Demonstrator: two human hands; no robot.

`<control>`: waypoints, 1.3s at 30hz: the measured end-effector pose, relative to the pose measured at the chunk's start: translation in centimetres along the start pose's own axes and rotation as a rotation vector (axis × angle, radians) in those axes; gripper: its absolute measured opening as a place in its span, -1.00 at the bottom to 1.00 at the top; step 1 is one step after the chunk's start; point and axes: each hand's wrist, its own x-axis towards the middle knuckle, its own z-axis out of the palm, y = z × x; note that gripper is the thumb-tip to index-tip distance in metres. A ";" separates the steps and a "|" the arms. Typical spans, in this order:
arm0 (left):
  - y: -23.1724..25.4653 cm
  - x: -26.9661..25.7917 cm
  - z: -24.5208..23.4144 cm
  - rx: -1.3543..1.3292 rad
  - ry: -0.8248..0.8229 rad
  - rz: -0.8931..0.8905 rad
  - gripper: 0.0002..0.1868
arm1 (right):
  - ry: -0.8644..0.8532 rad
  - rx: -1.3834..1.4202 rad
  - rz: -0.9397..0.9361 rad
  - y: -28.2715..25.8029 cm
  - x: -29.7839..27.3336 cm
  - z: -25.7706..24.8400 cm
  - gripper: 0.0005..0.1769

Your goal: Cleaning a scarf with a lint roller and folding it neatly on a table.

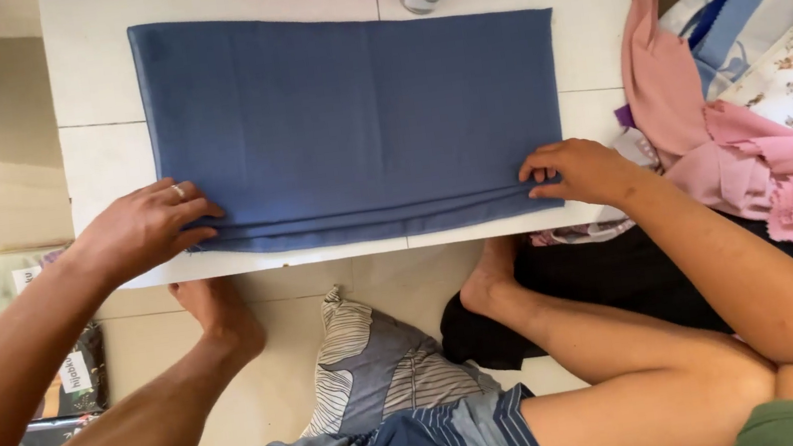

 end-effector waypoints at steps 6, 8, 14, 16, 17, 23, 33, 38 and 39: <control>-1.2 -1.6 0.7 0.105 -0.092 -0.119 -0.71 | 0.081 -0.102 -0.036 2.5 -1.6 0.6 -0.79; -1.5 -1.7 0.5 0.135 -0.135 -0.150 -0.72 | 0.088 -0.159 -0.034 3.1 -1.9 0.8 -0.81; -1.2 -2.0 -0.2 0.243 -0.245 -0.226 -0.72 | 0.123 -0.117 -0.131 2.5 -3.4 1.1 -0.84; -0.7 -1.9 -0.6 0.202 -0.351 -0.281 -0.62 | 0.100 -0.217 -0.025 2.0 -4.1 1.3 -0.63; -0.6 -1.9 -0.7 0.209 -0.345 -0.279 -0.62 | 0.108 -0.217 -0.023 2.1 -3.6 1.2 -0.63; 0.4 -0.3 -0.2 0.226 -0.265 -0.282 -0.62 | 0.216 -0.079 0.031 2.7 -2.6 1.4 -0.63; 0.2 -1.8 -1.8 0.205 -0.183 -0.291 -0.78 | 0.239 0.047 -0.072 3.1 -3.9 0.1 -0.82; 0.6 -2.9 -1.5 0.167 -0.164 -0.276 -0.81 | 0.220 0.058 -0.004 2.4 -5.1 -0.5 -0.83; 0.6 -3.1 -1.1 0.122 -0.139 -0.213 -0.81 | 0.205 0.079 0.027 2.1 -5.4 -0.7 -0.84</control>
